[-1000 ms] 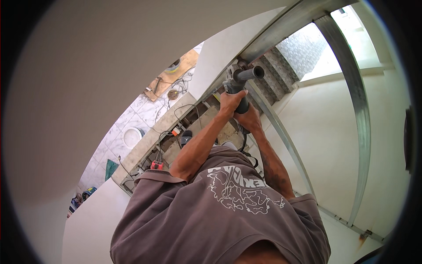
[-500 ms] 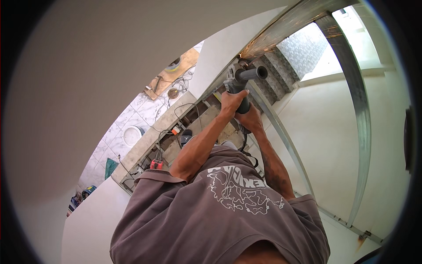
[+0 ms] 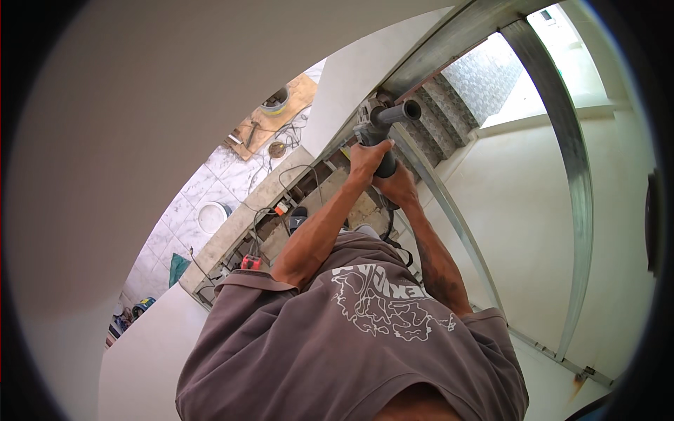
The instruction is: The person uses an angle grinder to cut or smooth the end of a metal rail attached to a staircase structure.
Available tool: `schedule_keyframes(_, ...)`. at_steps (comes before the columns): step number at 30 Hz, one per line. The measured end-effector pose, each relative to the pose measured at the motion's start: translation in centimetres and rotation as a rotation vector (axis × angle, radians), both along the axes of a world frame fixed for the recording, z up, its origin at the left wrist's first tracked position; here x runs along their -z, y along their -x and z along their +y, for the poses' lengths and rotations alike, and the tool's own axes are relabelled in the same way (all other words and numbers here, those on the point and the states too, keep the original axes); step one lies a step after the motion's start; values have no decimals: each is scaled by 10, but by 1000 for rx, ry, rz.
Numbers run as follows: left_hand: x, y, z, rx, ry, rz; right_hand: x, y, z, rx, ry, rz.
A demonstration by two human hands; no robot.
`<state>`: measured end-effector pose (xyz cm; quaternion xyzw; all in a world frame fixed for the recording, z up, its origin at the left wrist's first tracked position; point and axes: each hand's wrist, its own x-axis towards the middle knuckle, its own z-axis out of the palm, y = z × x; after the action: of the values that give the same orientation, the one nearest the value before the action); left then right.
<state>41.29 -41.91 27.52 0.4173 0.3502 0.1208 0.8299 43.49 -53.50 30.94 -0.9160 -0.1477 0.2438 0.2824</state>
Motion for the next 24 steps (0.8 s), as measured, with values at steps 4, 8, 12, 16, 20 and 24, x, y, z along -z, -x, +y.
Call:
schedule_keyframes(4,1,1,-4,16,11,12,2,1,-4,-12,-22,-4)
schedule_keyframes(8,4,3,-9,26,77,-25,-1,4,-9,-10,-22,-12)
schedule_keyframes(12,6,4,-10,5,91,-70,-7,4,-7,-20,34,-19)
schedule_keyframes(16,5,1,-4,-16,59,-51,-6,-1,-2,-38,30,-17)
schedule_keyframes(20,5,0,0,-1,31,-10,-1,-3,1,-43,61,-23)
schedule_keyframes(24,2,-3,-5,20,53,-9,-5,-2,-3,-16,58,-18)
